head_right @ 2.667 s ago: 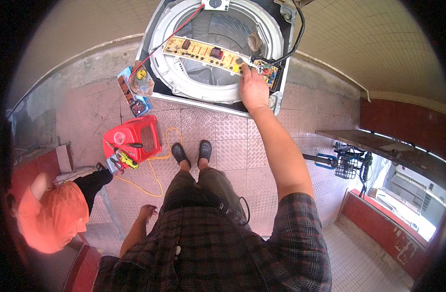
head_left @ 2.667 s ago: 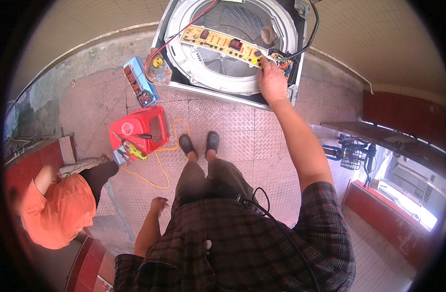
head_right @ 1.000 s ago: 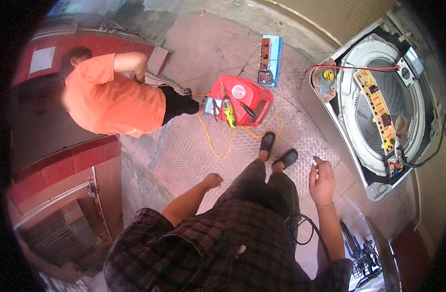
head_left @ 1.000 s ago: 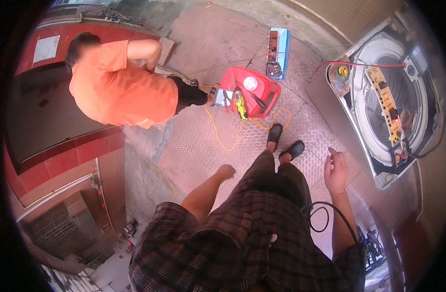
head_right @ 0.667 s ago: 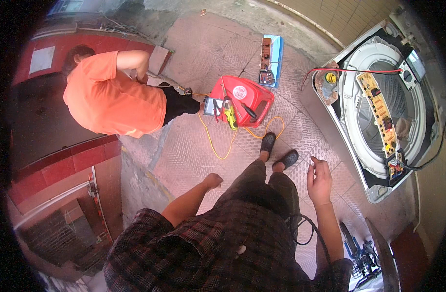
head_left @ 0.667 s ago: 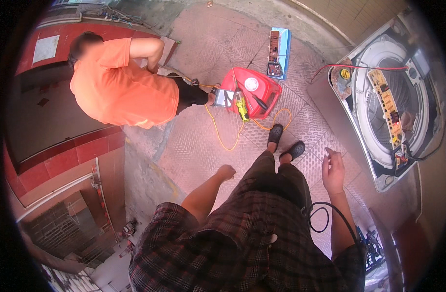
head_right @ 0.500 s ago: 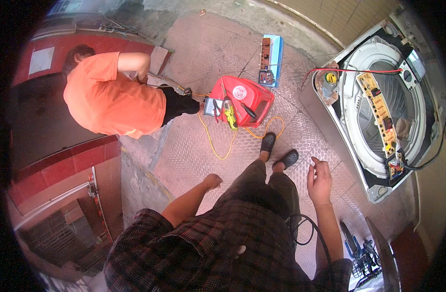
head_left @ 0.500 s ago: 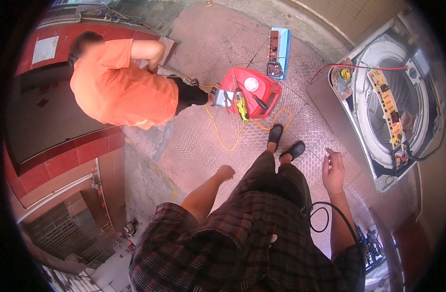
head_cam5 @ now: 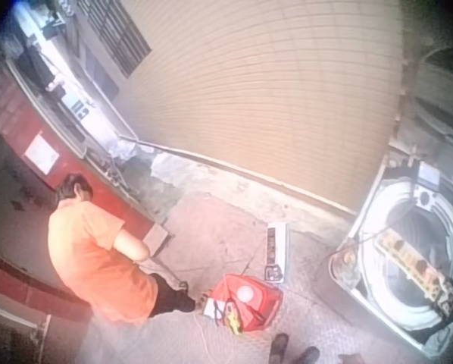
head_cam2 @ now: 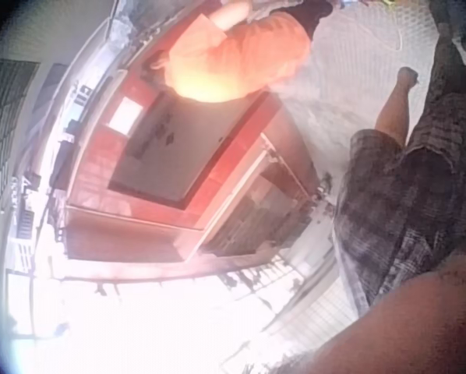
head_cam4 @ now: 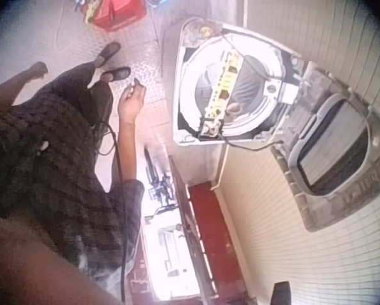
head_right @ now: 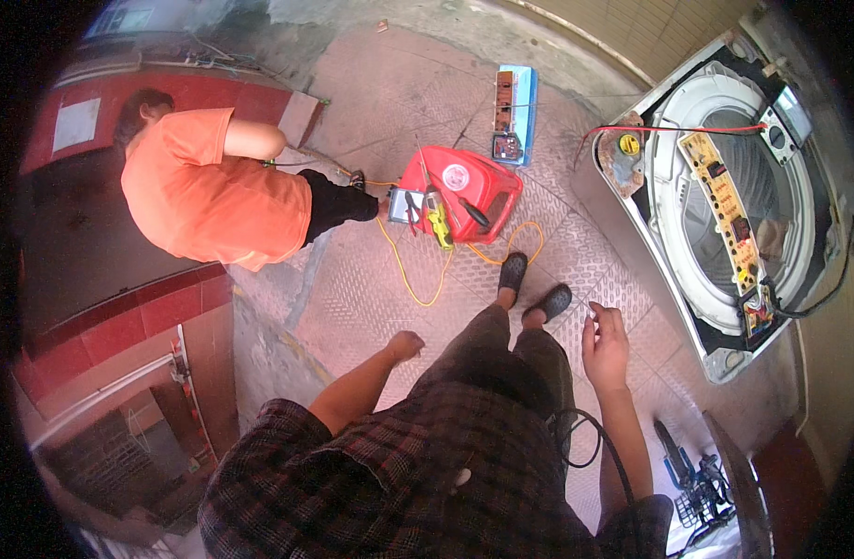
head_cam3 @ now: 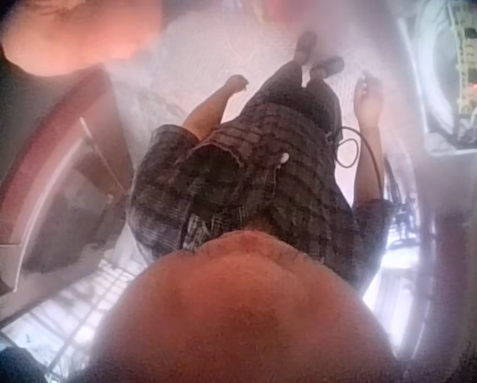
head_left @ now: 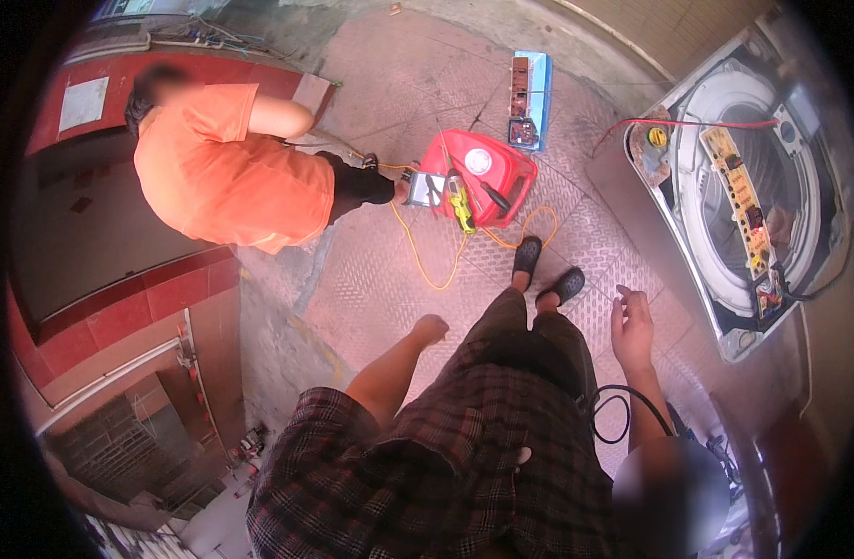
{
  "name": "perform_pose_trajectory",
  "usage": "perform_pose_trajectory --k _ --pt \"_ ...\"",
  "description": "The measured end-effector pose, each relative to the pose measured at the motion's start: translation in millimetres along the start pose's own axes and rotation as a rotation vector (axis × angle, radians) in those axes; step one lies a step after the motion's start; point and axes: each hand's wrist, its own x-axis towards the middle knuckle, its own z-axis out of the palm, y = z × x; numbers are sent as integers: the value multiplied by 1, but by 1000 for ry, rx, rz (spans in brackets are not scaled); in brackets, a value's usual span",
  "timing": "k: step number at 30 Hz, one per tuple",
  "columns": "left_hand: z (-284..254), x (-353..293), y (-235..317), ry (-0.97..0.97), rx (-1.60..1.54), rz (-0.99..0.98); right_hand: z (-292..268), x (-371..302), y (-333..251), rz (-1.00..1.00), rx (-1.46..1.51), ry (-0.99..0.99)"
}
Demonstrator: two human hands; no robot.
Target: The person repairs a top-loading washing machine by connecting wires to the control panel and testing the circuit with a multimeter. They handle the control panel, multimeter, and wires while standing in a tiled room.
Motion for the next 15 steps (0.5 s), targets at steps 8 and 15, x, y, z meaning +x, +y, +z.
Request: perform_pose_trajectory --k 8,15 --pt "-11 -1 3 5 -47 8 1 -7 3 49 15 -3" --pt "-13 0 1 -13 52 7 3 -14 8 96 20 11"
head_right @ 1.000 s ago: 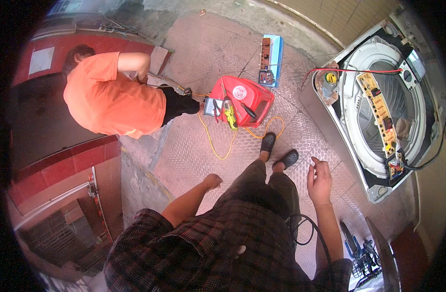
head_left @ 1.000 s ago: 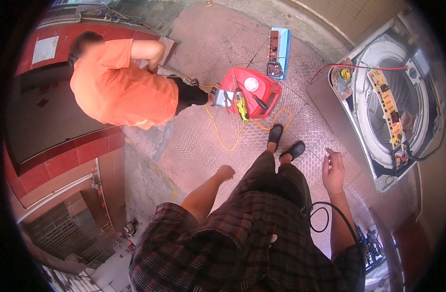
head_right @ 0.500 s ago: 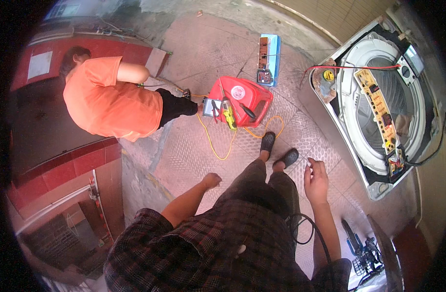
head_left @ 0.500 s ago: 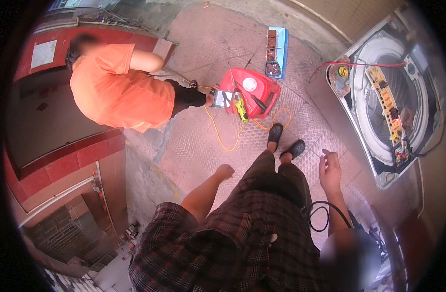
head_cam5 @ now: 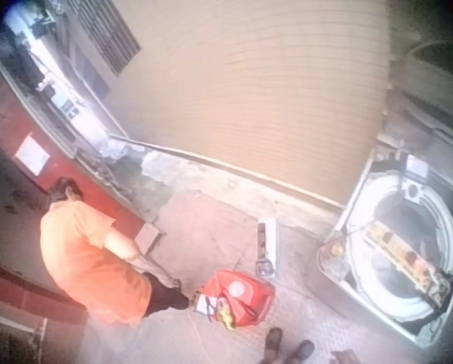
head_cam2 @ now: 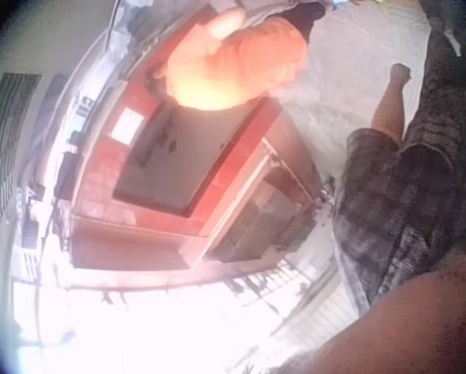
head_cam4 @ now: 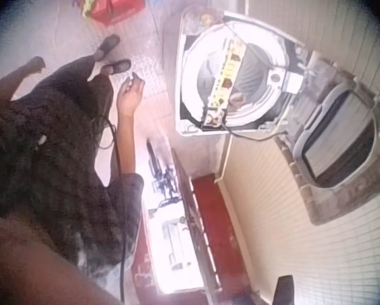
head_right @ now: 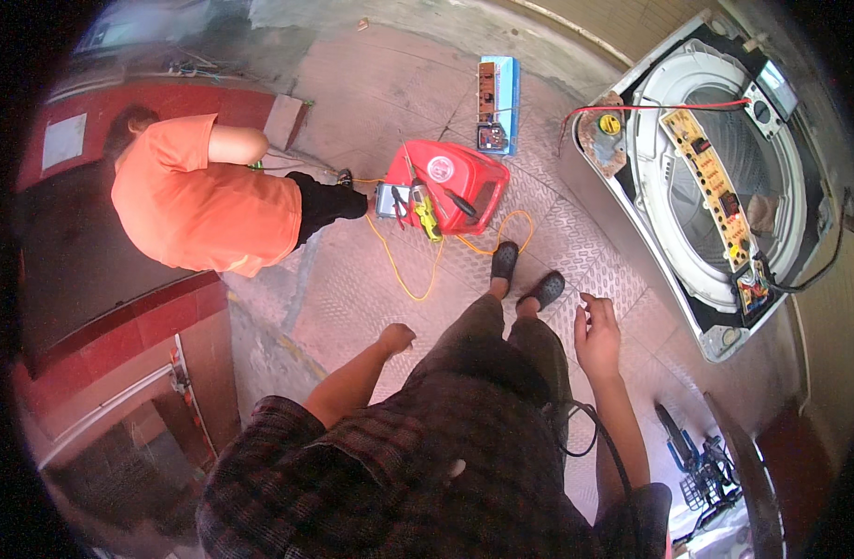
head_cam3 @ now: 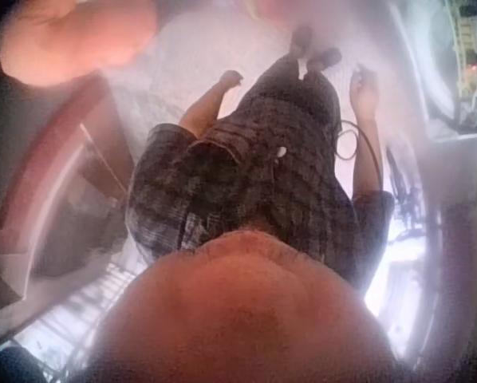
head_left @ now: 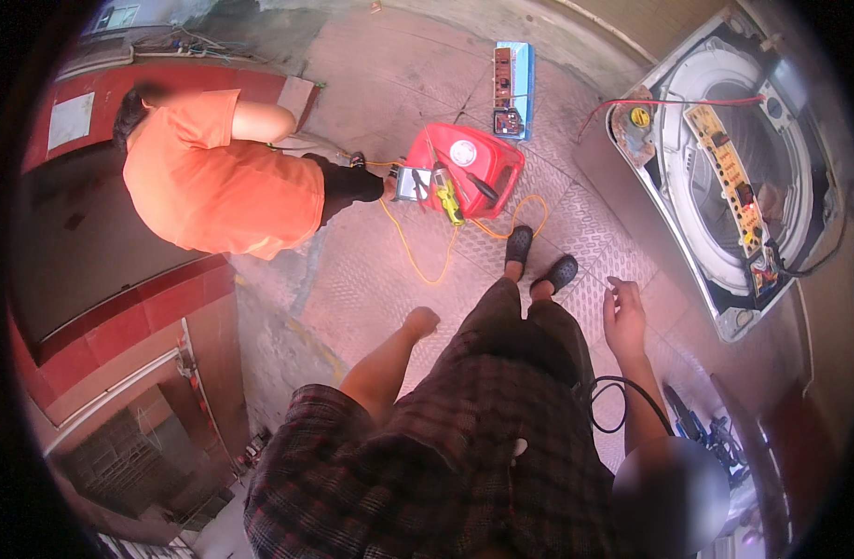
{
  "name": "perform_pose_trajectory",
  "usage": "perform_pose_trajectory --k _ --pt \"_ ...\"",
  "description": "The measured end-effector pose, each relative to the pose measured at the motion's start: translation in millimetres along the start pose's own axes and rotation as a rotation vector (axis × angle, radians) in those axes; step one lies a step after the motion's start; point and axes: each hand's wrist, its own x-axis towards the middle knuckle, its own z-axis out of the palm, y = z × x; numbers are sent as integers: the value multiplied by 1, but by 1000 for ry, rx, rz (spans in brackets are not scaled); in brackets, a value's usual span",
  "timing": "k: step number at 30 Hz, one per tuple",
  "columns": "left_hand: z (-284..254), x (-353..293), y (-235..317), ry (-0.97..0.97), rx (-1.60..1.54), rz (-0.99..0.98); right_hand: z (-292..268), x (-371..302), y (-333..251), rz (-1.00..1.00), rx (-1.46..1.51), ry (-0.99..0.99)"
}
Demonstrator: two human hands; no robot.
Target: The person repairs a top-loading washing machine by connecting wires to the control panel and testing the circuit with a multimeter. They handle the control panel, multimeter, and wires while standing in a tiled room.
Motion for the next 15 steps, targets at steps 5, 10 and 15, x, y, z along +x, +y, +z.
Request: perform_pose_trajectory --k 5,10,15 --pt "12 -2 -7 24 40 11 5 -6 17 -4 -4 3" --pt "10 0 -1 12 12 16 7 -12 30 63 -17 -14" --pt "25 5 -23 -7 -71 -157 5 -13 35 71 31 5"
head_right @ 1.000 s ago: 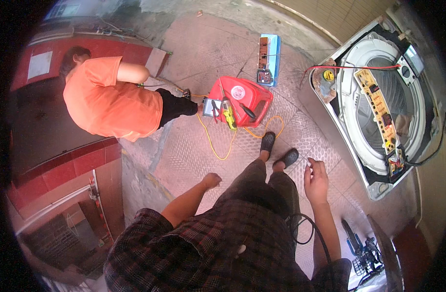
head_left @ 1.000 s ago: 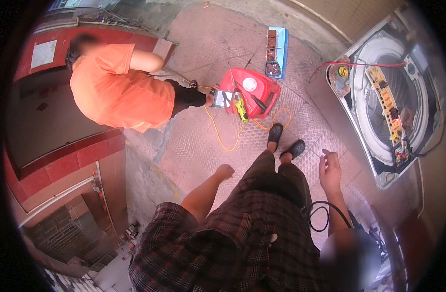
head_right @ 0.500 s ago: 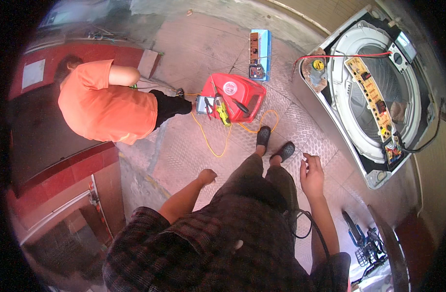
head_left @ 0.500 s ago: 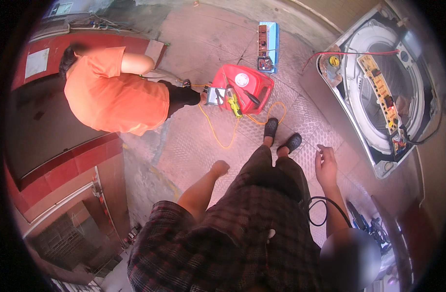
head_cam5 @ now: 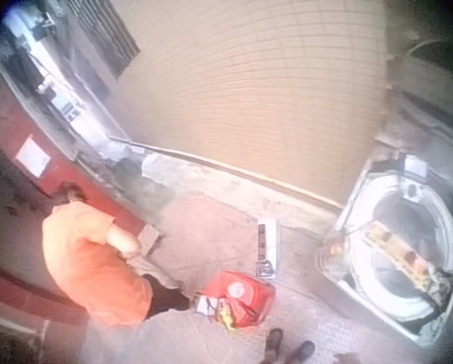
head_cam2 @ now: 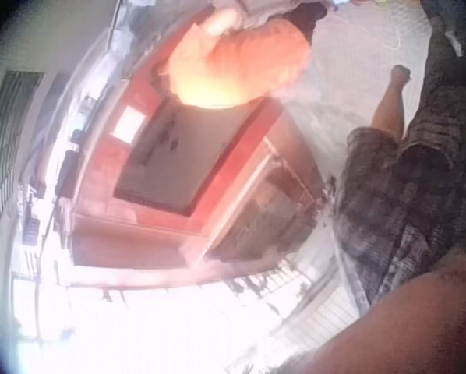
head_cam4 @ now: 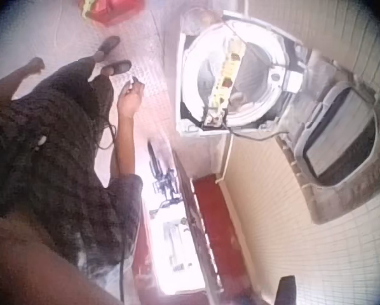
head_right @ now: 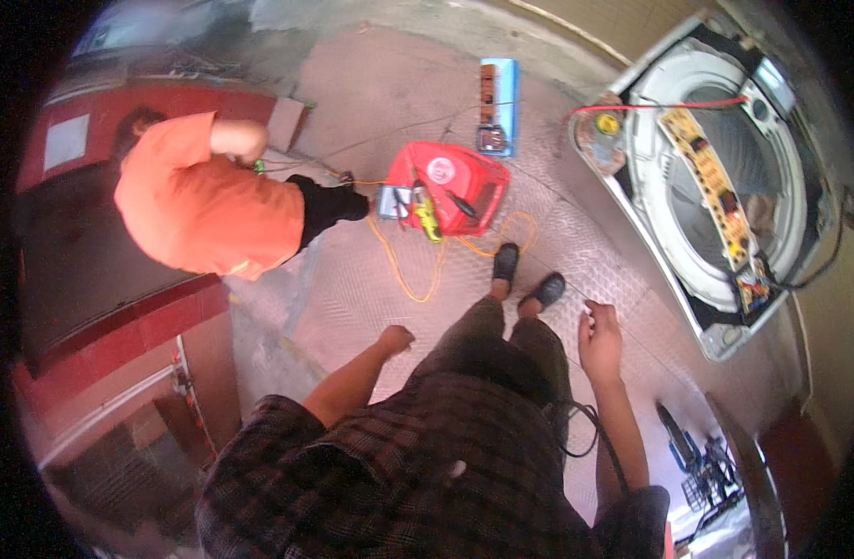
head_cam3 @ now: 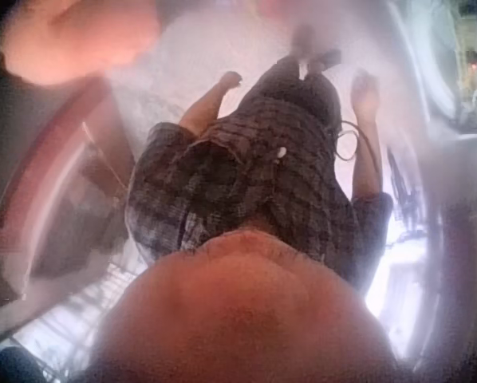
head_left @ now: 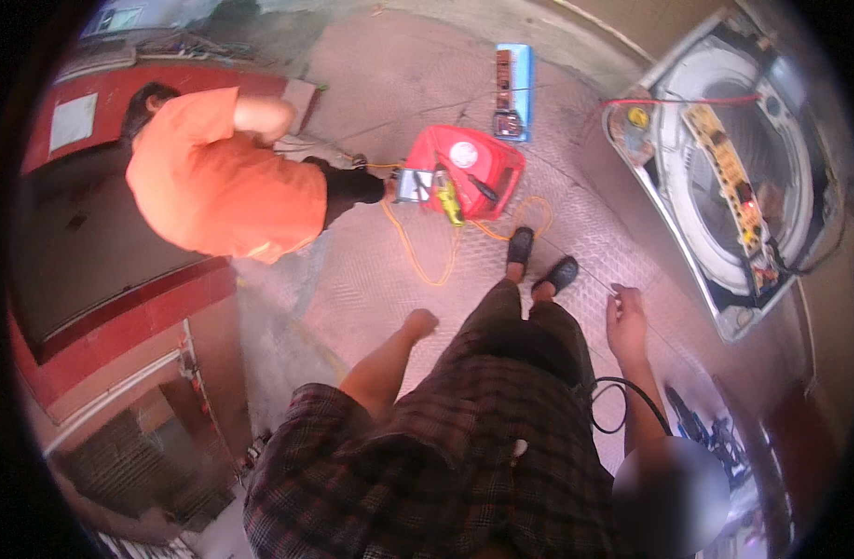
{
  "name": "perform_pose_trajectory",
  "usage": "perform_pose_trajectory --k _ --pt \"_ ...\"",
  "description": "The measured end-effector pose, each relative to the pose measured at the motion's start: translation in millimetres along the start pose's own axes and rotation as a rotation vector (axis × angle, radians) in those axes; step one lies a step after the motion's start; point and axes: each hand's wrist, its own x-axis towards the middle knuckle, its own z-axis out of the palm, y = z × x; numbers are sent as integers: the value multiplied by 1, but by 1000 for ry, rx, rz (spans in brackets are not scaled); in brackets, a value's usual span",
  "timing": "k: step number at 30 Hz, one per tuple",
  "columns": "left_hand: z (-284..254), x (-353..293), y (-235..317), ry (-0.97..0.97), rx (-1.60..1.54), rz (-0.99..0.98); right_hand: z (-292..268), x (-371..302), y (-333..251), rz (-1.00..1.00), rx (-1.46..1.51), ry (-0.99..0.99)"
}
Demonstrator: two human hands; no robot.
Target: The person repairs a top-loading washing machine by connecting wires to the control panel and testing the circuit with a multimeter. They handle the control panel, multimeter, and wires while standing in a tiled room.
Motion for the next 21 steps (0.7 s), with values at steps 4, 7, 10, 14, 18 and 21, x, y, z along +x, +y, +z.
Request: perform_pose_trajectory --k 4,7,10,14,18,21 --pt "34 7 -13 43 -38 158 -4 -10 12 13 -82 26" --pt "13 6 -12 1 -344 -65 -24 13 -20 -218 -164 154" --pt "1 10 -7 -34 -273 53 -66 20 -21 -259 -193 251" --pt "-13 7 -9 -131 -764 -256 -120 40 -18 -225 -354 429" --pt "-61 -3 28 -184 -1052 -515 -154 73 11 -103 -539 557" --pt "-76 -6 40 -156 -996 -449 -171 84 23 27 -595 604"
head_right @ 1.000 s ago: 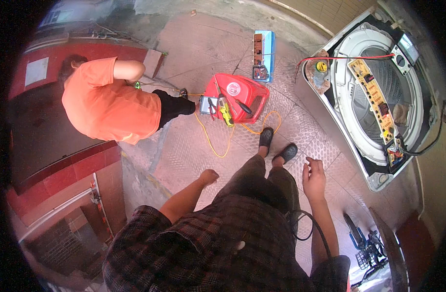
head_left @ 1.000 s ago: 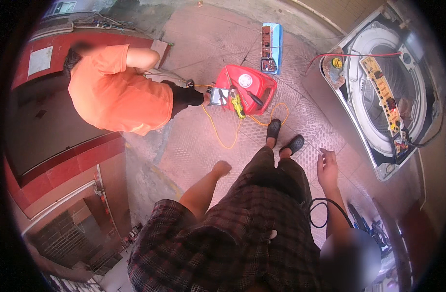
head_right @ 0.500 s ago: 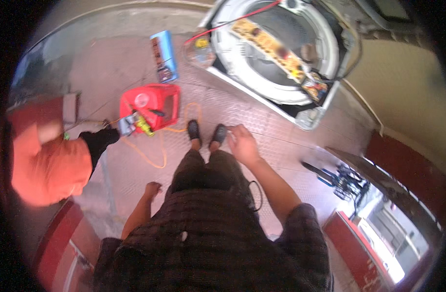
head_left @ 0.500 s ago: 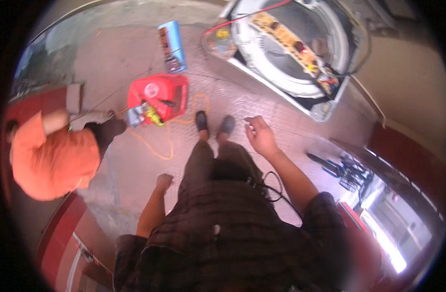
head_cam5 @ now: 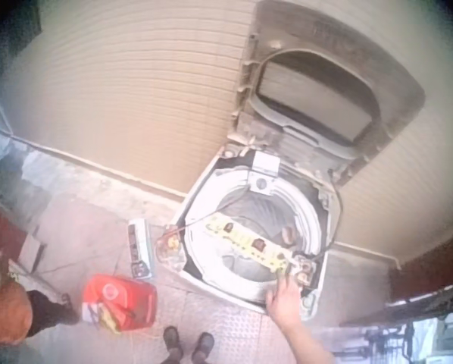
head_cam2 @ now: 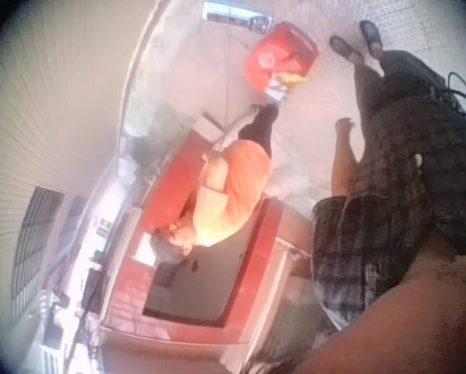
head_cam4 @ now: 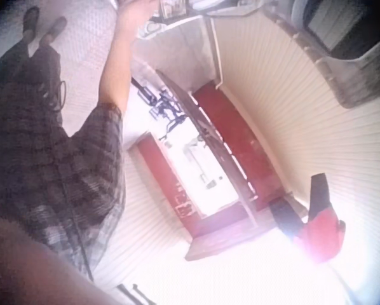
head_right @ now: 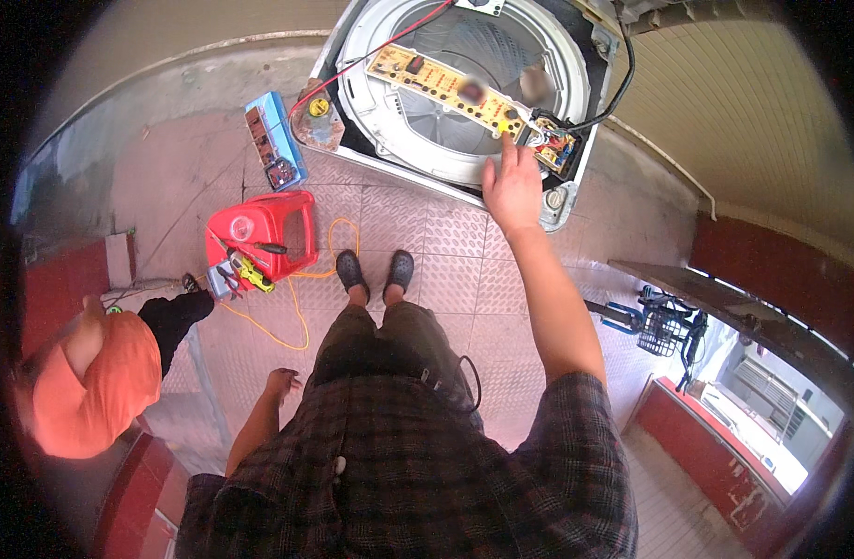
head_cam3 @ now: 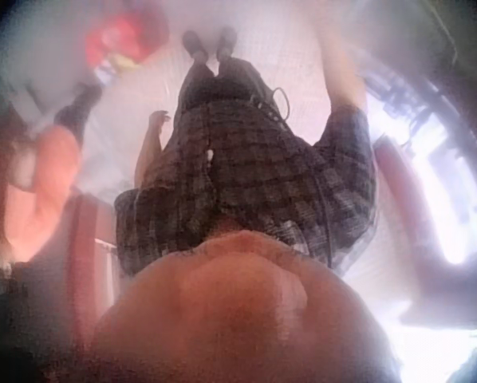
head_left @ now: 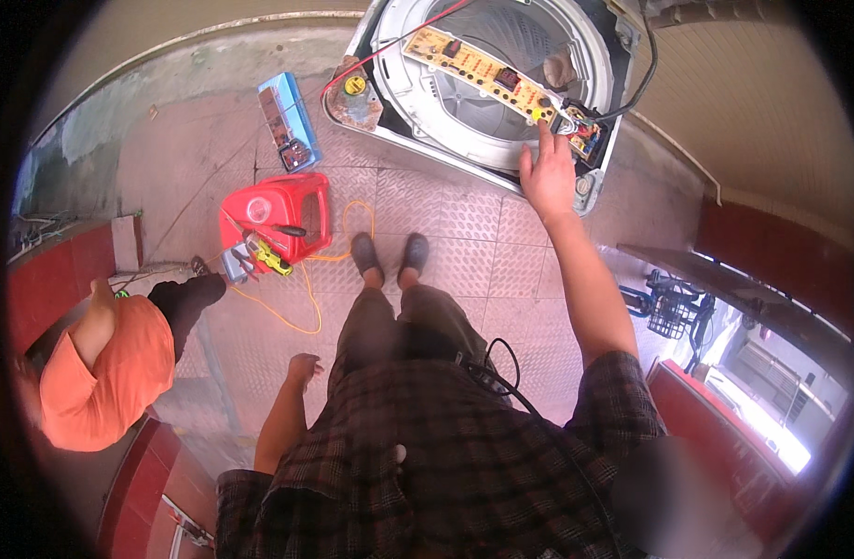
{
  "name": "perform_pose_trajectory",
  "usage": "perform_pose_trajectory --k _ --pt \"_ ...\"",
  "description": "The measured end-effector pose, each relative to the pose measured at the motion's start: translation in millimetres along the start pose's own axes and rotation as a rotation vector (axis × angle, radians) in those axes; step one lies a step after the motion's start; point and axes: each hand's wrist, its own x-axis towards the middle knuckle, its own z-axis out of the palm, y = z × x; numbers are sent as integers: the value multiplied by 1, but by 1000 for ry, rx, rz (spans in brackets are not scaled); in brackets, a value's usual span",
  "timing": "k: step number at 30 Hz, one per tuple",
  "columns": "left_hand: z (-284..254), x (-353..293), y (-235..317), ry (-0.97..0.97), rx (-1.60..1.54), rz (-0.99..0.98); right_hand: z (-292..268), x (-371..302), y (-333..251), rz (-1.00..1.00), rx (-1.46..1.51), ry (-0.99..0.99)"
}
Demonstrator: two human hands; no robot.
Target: The person repairs a top-loading washing machine by connecting wires to the control panel and testing the circuit with a multimeter. They handle the control panel, multimeter, and wires while standing in a tiled room.
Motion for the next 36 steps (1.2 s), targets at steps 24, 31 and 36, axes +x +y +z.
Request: perform_pose_trajectory --k 24,31,36 --pt "39 69 -64 63 1114 595 7 20 52 139 -73 -224" --pt "26 35 -76 72 401 375 27 15 46 68 -79 -76" --pt "32 -5 5 91 52 -19 17 26 28 86 -136 -83"
